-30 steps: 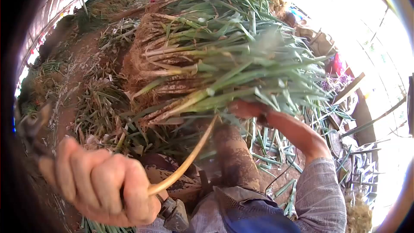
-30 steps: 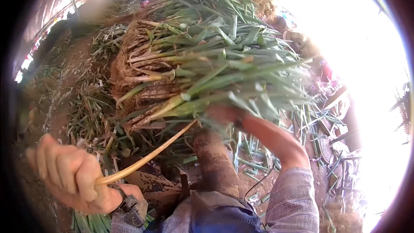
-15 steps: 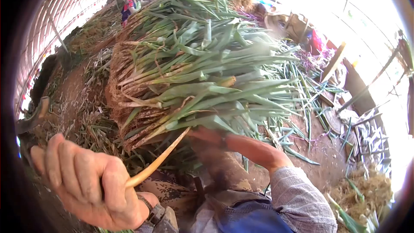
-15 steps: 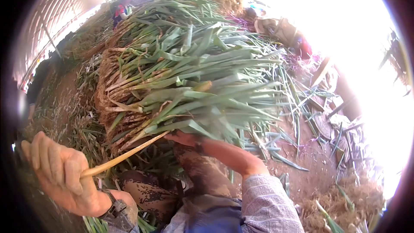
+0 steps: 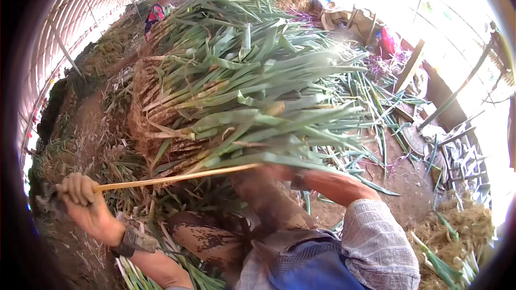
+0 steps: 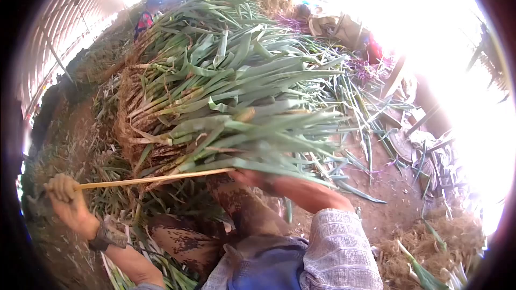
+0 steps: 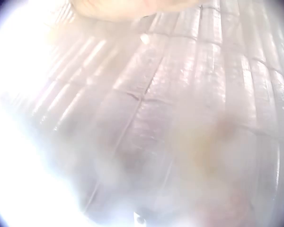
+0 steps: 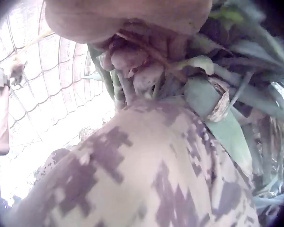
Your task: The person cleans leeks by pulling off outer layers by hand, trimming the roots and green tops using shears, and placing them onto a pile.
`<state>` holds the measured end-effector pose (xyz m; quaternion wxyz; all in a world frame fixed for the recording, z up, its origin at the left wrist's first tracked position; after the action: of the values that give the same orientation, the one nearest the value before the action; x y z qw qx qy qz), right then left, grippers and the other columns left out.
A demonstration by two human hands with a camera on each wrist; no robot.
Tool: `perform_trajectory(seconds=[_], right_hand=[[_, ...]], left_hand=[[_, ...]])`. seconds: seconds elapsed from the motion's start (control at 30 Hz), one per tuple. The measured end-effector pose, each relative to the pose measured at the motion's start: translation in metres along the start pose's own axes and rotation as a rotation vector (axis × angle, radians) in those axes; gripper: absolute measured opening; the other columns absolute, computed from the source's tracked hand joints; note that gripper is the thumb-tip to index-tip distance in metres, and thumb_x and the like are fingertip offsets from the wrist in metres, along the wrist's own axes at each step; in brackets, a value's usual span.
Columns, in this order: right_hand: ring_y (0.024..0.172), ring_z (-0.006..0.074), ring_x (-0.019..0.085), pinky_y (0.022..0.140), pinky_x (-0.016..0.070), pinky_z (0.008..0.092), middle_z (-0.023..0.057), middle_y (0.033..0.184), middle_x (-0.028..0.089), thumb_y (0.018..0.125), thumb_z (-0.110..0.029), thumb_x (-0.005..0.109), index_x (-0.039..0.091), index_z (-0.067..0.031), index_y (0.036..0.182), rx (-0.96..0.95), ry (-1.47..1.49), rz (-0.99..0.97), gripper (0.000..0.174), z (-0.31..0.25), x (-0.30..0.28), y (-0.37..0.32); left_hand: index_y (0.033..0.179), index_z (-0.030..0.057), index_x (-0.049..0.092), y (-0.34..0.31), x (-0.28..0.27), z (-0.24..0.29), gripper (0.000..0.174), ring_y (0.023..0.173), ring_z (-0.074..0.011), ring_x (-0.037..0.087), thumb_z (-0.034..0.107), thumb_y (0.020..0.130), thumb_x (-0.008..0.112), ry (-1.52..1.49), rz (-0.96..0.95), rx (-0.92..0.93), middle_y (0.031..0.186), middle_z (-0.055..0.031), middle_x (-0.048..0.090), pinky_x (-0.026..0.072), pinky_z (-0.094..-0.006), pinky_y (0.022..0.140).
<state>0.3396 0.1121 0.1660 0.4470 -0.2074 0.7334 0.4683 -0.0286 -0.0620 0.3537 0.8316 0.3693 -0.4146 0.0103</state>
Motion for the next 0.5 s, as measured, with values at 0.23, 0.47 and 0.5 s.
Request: perform_trajectory(seconds=[0.23,0.47,0.5], right_hand=[[0.078,0.0205,0.061,0.063,0.0534,0.0309,0.0132,0.095,0.066,0.096,-0.022,0.054,0.062,-0.0033,0.115,0.355,1.443,-0.101,0.028,0.093,0.049,-0.112],[0.062,0.0237,0.064,0.054,0.0508,0.0390,0.0098,0.067,0.063,0.089,-0.012,0.067,0.072,-0.0027,0.085,0.149,0.371,-0.447,0.011,0.026,-0.005,-0.102],[0.064,0.0272,0.063,0.057,0.0514,0.0400,0.0122,0.070,0.063,0.088,-0.013,0.069,0.068,-0.0023,0.082,0.177,0.428,-0.434,0.013,0.034,0.028,-0.116]], left_hand=[[0.075,0.0107,0.045,-0.048,-0.120,-0.081,0.041,0.048,-0.0109,0.020,0.037,0.106,0.040,-0.122,0.391,-0.021,0.058,0.0032,0.027,0.0201,-0.0290,0.042],[0.082,0.0072,0.048,-0.070,-0.152,-0.073,0.035,0.050,-0.0104,0.023,0.032,0.106,0.043,-0.124,0.358,0.054,0.062,0.0020,0.028,0.0245,-0.0281,0.042],[0.084,0.0064,0.047,-0.068,-0.153,-0.051,0.031,0.053,-0.0103,0.024,0.028,0.105,0.044,-0.125,0.233,0.050,0.064,0.0015,0.027,0.0261,-0.0280,0.045]])
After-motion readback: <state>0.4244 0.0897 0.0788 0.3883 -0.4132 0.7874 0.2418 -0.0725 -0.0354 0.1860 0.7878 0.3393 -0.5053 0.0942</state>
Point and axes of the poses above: each hand's wrist, its own y-axis towards the middle knuckle, its own x-axis out of the palm, z = x × y, the point moved 10 cm from there along y, towards the middle knuckle
